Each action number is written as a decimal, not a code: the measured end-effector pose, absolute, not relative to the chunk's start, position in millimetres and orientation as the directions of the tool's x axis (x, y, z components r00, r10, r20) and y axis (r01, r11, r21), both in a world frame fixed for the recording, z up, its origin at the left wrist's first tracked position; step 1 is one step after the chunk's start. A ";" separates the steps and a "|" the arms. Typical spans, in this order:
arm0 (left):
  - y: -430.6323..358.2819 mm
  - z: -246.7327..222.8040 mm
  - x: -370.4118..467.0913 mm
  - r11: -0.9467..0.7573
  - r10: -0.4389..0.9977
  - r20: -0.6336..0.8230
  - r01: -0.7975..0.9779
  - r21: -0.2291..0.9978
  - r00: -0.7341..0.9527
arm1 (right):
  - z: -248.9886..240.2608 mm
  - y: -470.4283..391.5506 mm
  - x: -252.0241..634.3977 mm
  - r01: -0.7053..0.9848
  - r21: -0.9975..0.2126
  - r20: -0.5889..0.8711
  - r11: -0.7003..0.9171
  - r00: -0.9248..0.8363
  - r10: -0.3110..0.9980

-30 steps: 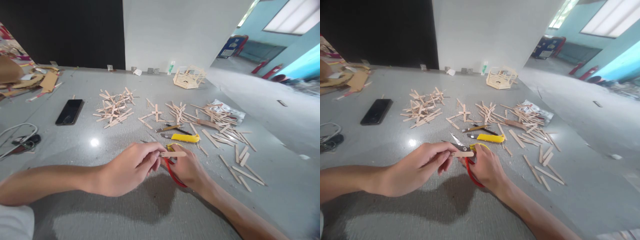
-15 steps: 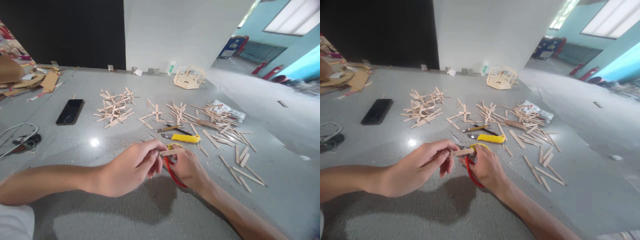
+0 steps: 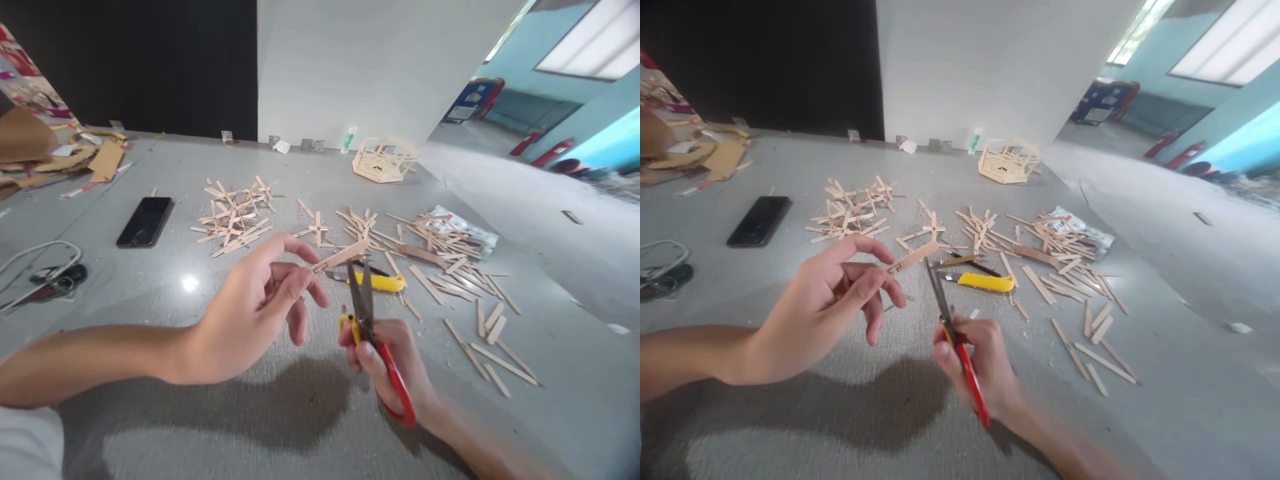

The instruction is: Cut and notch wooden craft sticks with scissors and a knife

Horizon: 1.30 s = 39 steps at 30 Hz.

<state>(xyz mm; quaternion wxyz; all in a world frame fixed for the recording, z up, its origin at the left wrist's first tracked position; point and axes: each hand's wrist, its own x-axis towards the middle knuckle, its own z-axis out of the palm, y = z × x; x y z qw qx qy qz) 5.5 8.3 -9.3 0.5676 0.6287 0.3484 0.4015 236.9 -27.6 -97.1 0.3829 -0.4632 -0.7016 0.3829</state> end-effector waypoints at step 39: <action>2.7 -6.8 5.7 -0.099 0.873 0.112 -0.052 0.994 0.474 | -88.8 -35.6 220.2 0.456 -0.714 0.387 0.532 -0.377 0.842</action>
